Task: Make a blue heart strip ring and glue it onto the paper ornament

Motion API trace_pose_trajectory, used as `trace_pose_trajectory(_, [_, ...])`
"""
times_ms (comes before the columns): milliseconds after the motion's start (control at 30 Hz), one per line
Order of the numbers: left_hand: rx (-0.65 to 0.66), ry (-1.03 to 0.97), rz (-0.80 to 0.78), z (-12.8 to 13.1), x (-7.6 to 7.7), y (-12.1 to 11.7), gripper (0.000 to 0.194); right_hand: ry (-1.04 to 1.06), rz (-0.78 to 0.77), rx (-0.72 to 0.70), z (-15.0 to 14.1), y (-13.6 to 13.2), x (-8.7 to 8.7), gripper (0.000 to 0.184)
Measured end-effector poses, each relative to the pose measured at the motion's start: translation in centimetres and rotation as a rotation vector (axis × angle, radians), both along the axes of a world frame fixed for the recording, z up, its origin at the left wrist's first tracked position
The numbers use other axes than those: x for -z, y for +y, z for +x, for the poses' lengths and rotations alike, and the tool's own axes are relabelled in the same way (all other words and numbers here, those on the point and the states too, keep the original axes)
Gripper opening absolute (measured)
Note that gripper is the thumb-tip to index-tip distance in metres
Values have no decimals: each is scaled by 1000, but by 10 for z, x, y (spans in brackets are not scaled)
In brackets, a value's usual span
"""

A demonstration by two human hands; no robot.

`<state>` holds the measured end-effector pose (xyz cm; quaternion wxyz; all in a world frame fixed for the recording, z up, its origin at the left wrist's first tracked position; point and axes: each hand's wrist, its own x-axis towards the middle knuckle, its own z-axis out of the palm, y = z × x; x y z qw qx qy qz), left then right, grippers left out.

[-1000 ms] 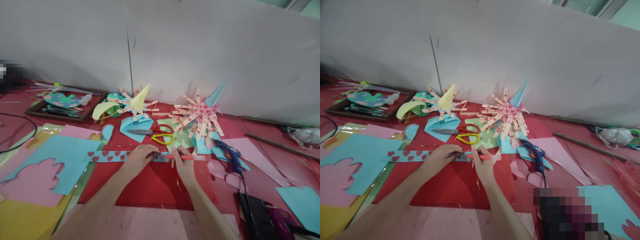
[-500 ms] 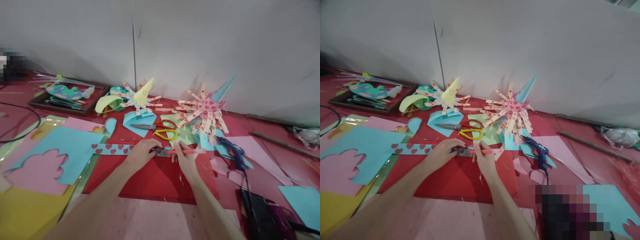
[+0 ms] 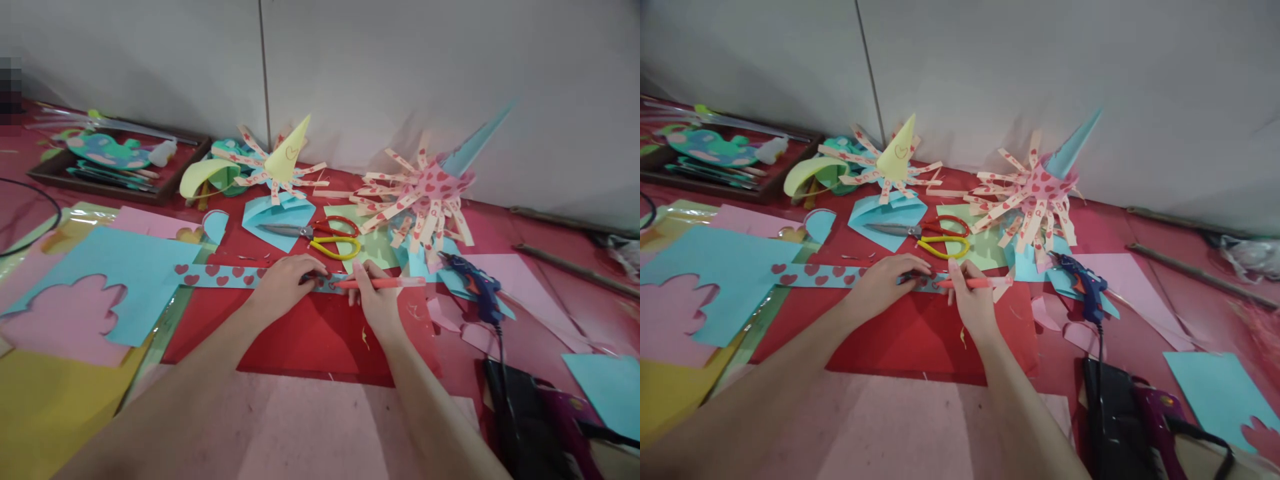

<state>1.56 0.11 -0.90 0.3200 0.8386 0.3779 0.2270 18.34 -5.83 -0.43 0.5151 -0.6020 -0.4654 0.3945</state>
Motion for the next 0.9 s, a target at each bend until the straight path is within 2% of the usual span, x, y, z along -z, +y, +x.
trace_pose_trajectory(200, [-5, 14, 23, 1, 0, 0, 18, 1, 7, 21, 1, -1, -3, 37])
trace_pose_trajectory(400, [15, -16, 49, 1, 3, 0, 19, -102, 17, 32, 1, -2, -1, 41])
trace_pose_trajectory(900, [0, -5, 31, 1, 4, 0, 16, -199, -1, 7, 1, -2, -3, 37])
